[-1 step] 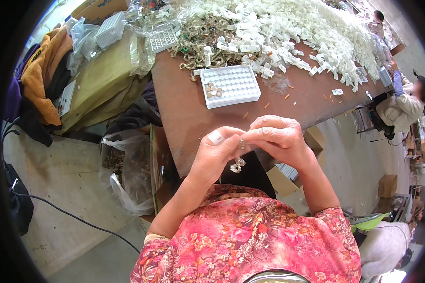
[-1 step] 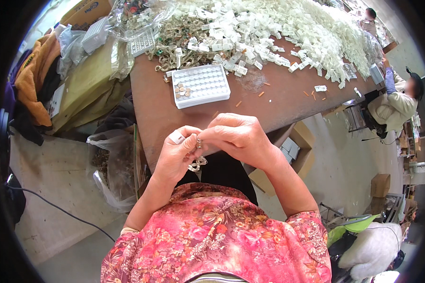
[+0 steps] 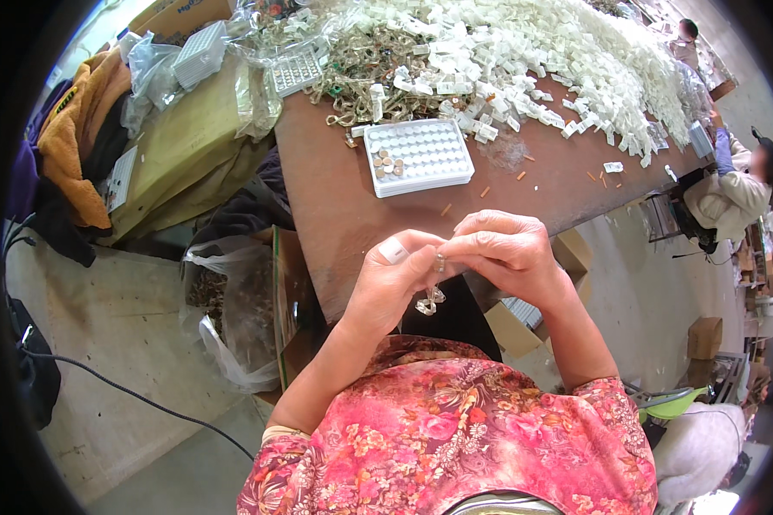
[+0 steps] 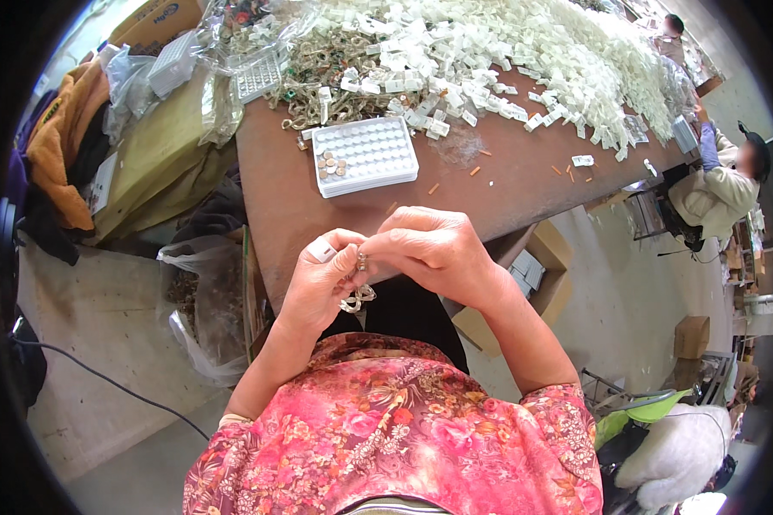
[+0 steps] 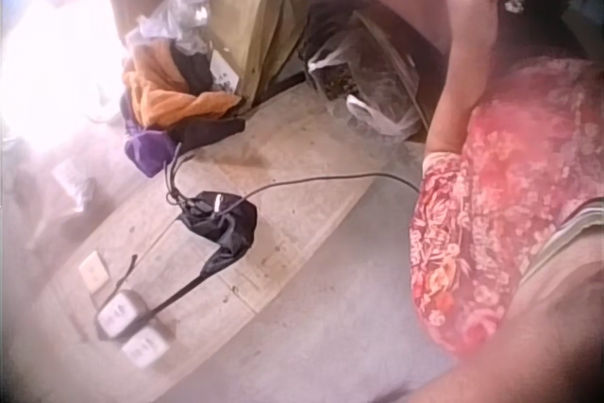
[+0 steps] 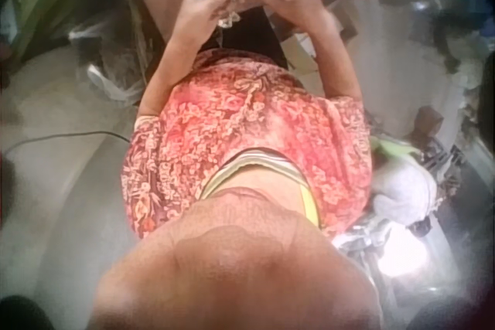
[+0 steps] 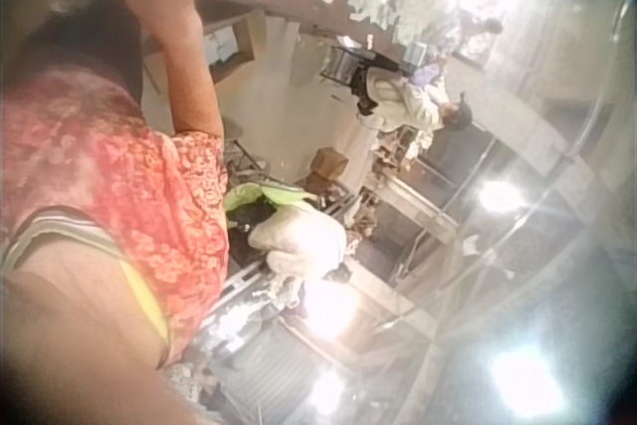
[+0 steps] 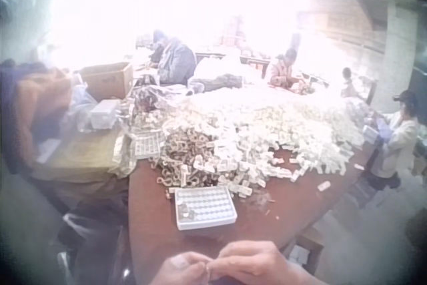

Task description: The person repeatedly picks small white LED modules from a pile on the table, inserts a tiny brown component into each, and places the assembled units into a white tray. The person occasionally activates the LED to check for illumination before continuing the cycle.

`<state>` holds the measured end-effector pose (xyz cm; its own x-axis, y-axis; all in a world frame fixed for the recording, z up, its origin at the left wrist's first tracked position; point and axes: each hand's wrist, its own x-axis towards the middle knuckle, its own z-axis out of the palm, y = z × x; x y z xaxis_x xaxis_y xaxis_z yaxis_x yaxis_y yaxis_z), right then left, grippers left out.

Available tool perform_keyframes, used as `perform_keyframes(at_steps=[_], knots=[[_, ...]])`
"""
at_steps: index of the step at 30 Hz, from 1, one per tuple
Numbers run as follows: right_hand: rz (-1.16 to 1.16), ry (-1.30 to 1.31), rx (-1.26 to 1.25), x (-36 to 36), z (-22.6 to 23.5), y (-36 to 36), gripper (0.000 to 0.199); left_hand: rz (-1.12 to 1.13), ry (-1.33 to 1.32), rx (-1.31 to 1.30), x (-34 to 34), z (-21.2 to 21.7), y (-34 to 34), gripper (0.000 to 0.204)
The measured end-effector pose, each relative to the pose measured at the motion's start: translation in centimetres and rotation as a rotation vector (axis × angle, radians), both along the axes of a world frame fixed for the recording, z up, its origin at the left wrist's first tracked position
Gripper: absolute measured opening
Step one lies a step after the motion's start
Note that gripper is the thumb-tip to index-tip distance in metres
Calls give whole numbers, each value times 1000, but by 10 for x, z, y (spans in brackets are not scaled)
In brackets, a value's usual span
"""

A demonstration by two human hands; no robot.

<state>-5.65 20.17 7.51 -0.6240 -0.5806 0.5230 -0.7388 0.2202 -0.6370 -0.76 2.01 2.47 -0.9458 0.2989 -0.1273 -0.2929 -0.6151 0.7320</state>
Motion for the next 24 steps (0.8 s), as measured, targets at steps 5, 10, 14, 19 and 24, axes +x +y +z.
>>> perform_keyframes(at_steps=[5, 10, 14, 19, 24], knots=[[11, -14, -41, 2, -5, 0, 12, -74, 16, 114, 1, -1, 1, 21], [-61, -98, -110, 5, -12, -4, 16, -27, -18, 50, 2, -3, 5, 20], [-196, -269, -170, 15, -13, -8, 18, 79, 2, 146, 1, -4, 5, 18], [-427, 79, 89, 32, -16, -19, 21, 315, 95, -231, 0, -4, 6, 16], [-521, 73, 3, 30, -34, -35, 18, 269, 19, -252, 2, -9, 9, 18]])
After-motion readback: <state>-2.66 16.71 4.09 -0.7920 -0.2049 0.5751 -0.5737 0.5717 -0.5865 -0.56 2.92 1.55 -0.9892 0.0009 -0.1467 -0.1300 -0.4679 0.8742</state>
